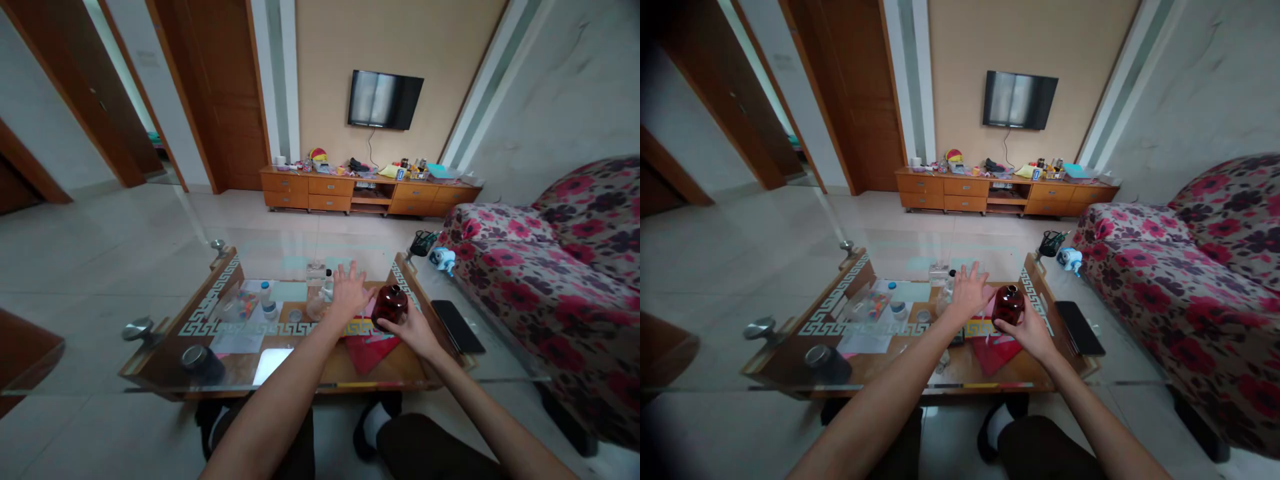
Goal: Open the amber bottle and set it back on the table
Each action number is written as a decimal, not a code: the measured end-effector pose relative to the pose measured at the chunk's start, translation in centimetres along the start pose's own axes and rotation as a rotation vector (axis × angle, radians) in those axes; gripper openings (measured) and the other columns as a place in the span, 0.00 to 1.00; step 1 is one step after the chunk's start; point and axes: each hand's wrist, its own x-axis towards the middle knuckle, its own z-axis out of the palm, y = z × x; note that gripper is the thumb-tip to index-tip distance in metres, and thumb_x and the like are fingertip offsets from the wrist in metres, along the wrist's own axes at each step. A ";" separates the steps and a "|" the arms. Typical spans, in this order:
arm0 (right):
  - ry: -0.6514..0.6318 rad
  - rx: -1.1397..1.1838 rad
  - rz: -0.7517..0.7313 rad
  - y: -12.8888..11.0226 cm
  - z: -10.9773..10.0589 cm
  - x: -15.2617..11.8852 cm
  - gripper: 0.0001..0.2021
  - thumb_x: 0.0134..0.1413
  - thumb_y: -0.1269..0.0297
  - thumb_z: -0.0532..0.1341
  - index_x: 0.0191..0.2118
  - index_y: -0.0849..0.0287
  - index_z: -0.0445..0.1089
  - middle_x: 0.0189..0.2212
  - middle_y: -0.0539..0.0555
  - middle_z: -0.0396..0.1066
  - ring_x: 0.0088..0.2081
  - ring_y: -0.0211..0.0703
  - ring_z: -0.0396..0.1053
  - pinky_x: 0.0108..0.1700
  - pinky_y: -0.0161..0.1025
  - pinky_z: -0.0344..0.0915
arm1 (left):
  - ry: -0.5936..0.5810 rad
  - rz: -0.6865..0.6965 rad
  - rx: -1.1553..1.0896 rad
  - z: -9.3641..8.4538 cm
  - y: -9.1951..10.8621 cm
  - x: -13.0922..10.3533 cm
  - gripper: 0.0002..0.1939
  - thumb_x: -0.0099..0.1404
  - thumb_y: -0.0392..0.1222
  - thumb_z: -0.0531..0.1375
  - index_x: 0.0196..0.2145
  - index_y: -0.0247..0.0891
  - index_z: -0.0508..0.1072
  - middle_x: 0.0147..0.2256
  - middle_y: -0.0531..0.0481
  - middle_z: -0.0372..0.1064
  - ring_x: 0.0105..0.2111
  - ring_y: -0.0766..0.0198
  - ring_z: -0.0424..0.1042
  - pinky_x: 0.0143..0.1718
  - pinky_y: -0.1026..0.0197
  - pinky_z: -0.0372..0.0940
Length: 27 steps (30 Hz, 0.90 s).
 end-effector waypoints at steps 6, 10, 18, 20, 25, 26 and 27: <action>-0.001 -0.009 0.005 0.5 -0.1 -0.1 0.46 0.48 0.42 0.74 0.67 0.54 0.59 0.53 0.61 0.78 0.52 0.62 0.78 0.56 0.54 0.73 | 0.057 0.055 0.029 -0.9 -0.2 1.0 0.19 0.76 0.55 0.55 0.53 0.43 0.78 0.61 0.36 0.65 0.63 0.41 0.59 0.64 0.38 0.56; -0.015 -0.002 0.022 0.5 -0.1 0.0 0.47 0.47 0.42 0.75 0.68 0.54 0.59 0.51 0.61 0.79 0.51 0.62 0.78 0.56 0.54 0.73 | 0.073 0.049 0.033 -1.2 -0.4 1.4 0.15 0.78 0.45 0.53 0.53 0.46 0.78 0.54 0.39 0.69 0.56 0.46 0.63 0.56 0.44 0.60; -0.027 0.017 0.031 0.2 -0.3 -0.1 0.44 0.47 0.43 0.74 0.65 0.54 0.61 0.51 0.61 0.79 0.50 0.62 0.78 0.55 0.55 0.73 | 0.054 0.051 0.028 -1.9 0.2 1.6 0.22 0.76 0.34 0.52 0.62 0.49 0.72 0.51 0.42 0.73 0.53 0.48 0.66 0.53 0.46 0.62; -0.023 0.024 0.041 0.2 -0.1 -0.2 0.44 0.47 0.43 0.74 0.66 0.53 0.60 0.49 0.61 0.79 0.48 0.62 0.79 0.54 0.56 0.73 | 0.063 0.075 0.029 -3.4 0.6 1.6 0.22 0.77 0.35 0.52 0.63 0.48 0.71 0.53 0.42 0.72 0.54 0.48 0.66 0.53 0.47 0.62; 0.040 0.095 0.047 -0.6 0.4 -0.6 0.42 0.47 0.44 0.72 0.65 0.52 0.61 0.48 0.60 0.80 0.46 0.62 0.79 0.52 0.56 0.75 | 0.023 0.250 0.079 -11.1 -0.1 -0.2 0.20 0.78 0.39 0.53 0.64 0.48 0.69 0.54 0.41 0.71 0.56 0.48 0.66 0.58 0.46 0.60; 0.052 0.105 0.048 -0.8 0.5 -0.8 0.40 0.48 0.44 0.72 0.64 0.52 0.62 0.47 0.59 0.80 0.46 0.61 0.79 0.51 0.56 0.75 | -0.005 0.285 0.089 -12.9 -0.7 -1.1 0.21 0.77 0.41 0.55 0.65 0.48 0.68 0.54 0.40 0.71 0.57 0.48 0.66 0.59 0.46 0.60; 0.062 0.107 0.047 -1.0 0.6 -1.0 0.38 0.48 0.44 0.71 0.62 0.52 0.64 0.46 0.59 0.80 0.45 0.61 0.79 0.50 0.56 0.75 | -0.048 0.323 0.096 -14.5 -1.5 -2.2 0.22 0.76 0.42 0.57 0.66 0.48 0.67 0.56 0.39 0.71 0.57 0.47 0.66 0.60 0.46 0.59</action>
